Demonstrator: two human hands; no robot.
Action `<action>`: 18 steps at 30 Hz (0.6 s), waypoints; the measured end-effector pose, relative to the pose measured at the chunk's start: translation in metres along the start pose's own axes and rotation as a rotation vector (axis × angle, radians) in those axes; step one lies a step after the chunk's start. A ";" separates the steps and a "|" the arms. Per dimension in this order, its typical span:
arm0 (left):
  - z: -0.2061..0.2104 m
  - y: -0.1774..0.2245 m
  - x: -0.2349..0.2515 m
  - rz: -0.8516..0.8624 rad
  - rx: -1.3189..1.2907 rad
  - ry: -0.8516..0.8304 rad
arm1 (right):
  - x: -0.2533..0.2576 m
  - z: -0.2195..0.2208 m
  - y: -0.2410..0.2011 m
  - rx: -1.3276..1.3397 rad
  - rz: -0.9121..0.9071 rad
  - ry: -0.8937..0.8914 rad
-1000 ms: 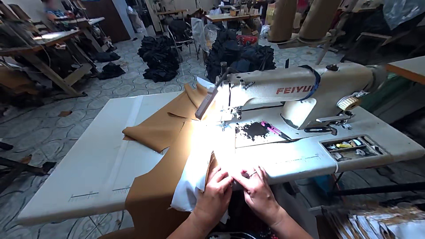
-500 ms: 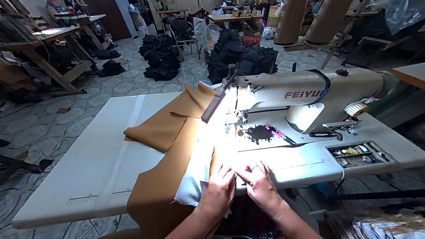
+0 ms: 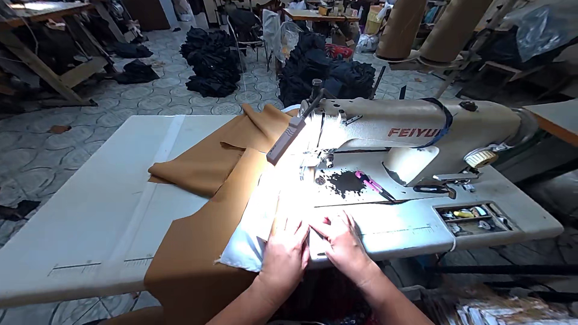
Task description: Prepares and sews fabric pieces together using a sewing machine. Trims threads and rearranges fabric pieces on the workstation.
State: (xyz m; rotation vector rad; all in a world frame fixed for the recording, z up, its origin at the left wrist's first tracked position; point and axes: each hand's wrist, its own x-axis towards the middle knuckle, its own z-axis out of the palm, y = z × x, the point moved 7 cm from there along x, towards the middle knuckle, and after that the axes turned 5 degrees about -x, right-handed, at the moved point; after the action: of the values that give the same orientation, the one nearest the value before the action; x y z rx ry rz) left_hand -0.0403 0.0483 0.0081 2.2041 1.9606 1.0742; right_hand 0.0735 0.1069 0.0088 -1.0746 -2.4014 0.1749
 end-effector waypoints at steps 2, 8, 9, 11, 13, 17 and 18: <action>0.001 -0.006 0.014 -0.001 0.009 -0.024 | 0.014 0.004 0.004 0.005 0.021 -0.091; 0.009 -0.029 0.055 -0.063 0.059 -0.208 | 0.058 0.012 0.012 -0.066 0.070 -0.275; 0.011 -0.034 0.061 -0.069 0.060 -0.222 | 0.064 0.014 0.014 -0.079 0.086 -0.292; 0.013 -0.042 0.073 -0.093 0.039 -0.251 | 0.077 0.019 0.018 -0.081 0.136 -0.319; 0.017 -0.048 0.084 -0.081 0.015 -0.244 | 0.086 0.025 0.021 -0.087 0.176 -0.324; 0.022 -0.058 0.100 -0.059 -0.001 -0.220 | 0.085 0.028 0.029 -0.016 0.201 -0.138; 0.022 -0.059 0.102 -0.080 -0.011 -0.243 | 0.084 0.028 0.031 -0.001 0.203 -0.111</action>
State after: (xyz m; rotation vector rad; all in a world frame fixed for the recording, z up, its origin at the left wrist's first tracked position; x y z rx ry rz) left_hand -0.0823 0.1606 0.0150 2.1143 1.9139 0.7645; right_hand 0.0330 0.1918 0.0080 -1.3409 -2.3856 0.3094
